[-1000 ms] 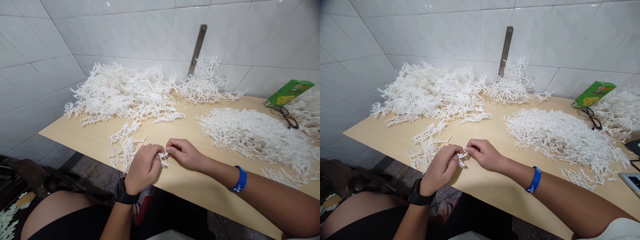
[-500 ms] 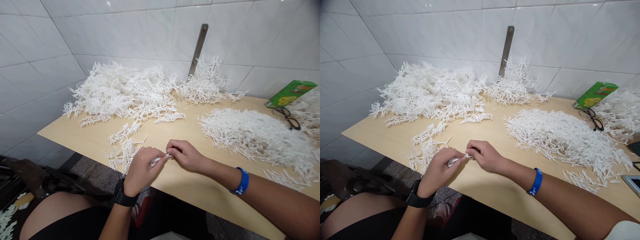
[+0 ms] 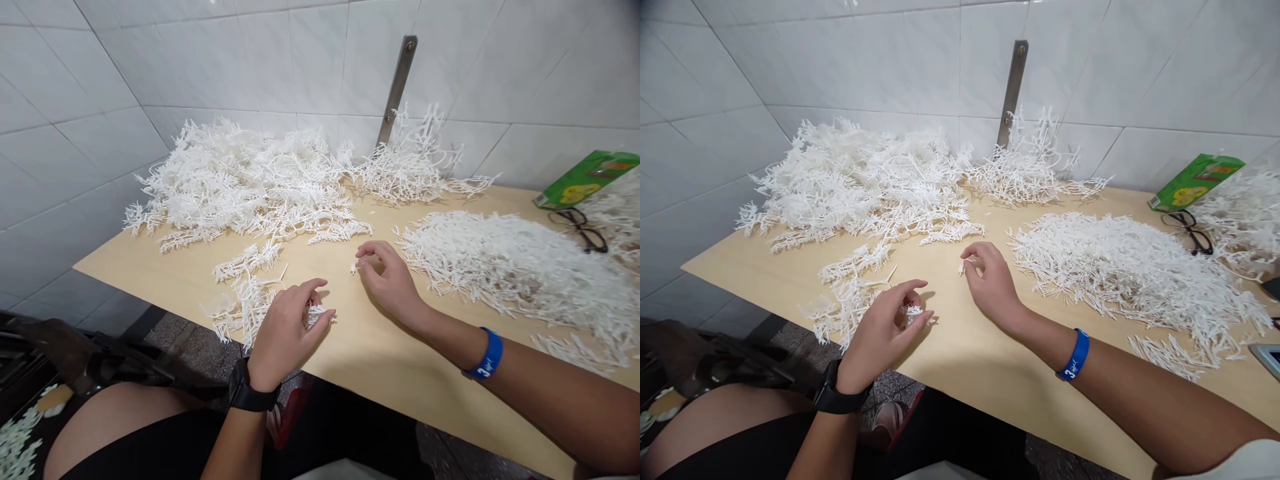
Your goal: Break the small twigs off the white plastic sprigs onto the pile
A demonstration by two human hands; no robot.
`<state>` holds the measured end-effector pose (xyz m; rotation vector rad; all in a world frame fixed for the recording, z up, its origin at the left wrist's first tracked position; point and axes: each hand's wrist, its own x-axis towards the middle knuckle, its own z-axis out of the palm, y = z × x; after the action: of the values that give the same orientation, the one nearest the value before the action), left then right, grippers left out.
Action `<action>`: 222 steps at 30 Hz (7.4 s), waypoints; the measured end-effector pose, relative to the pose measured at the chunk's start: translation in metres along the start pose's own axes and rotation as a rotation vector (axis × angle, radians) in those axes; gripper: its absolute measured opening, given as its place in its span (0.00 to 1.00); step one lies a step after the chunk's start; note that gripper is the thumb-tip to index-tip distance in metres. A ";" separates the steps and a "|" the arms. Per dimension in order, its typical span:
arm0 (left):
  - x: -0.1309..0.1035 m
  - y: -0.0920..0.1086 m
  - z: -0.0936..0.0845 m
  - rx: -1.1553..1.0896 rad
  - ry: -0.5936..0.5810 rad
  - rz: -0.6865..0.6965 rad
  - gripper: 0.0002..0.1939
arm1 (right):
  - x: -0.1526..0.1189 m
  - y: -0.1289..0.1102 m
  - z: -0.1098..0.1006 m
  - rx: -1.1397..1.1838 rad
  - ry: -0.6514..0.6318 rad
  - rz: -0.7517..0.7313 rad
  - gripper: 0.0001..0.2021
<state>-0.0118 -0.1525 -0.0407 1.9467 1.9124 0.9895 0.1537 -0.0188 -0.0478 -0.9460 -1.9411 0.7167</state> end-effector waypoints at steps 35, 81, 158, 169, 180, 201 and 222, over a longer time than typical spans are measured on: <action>0.010 -0.008 0.003 -0.103 -0.059 -0.038 0.05 | 0.007 -0.014 0.019 0.132 -0.674 -0.289 0.10; 0.001 0.005 -0.003 0.033 -0.069 -0.029 0.04 | -0.008 -0.014 0.007 0.151 -0.672 -0.232 0.05; -0.001 0.002 0.003 0.116 0.001 0.065 0.04 | -0.007 -0.014 0.007 0.187 -0.665 -0.169 0.02; -0.002 0.002 0.003 0.108 -0.007 0.054 0.08 | -0.008 -0.011 0.009 0.154 -0.650 -0.193 0.06; -0.002 -0.001 0.003 0.049 -0.001 0.014 0.07 | -0.007 -0.011 0.009 0.211 -0.666 -0.180 0.04; -0.003 0.002 0.003 0.000 -0.015 -0.028 0.04 | -0.008 -0.013 0.009 0.220 -0.673 -0.203 0.05; -0.004 0.000 0.001 -0.005 0.052 0.001 0.01 | -0.006 -0.009 0.010 0.170 -0.671 -0.299 0.05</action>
<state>-0.0105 -0.1559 -0.0428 1.9384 1.9345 1.0537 0.1442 -0.0302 -0.0481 -0.3035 -2.4718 1.0915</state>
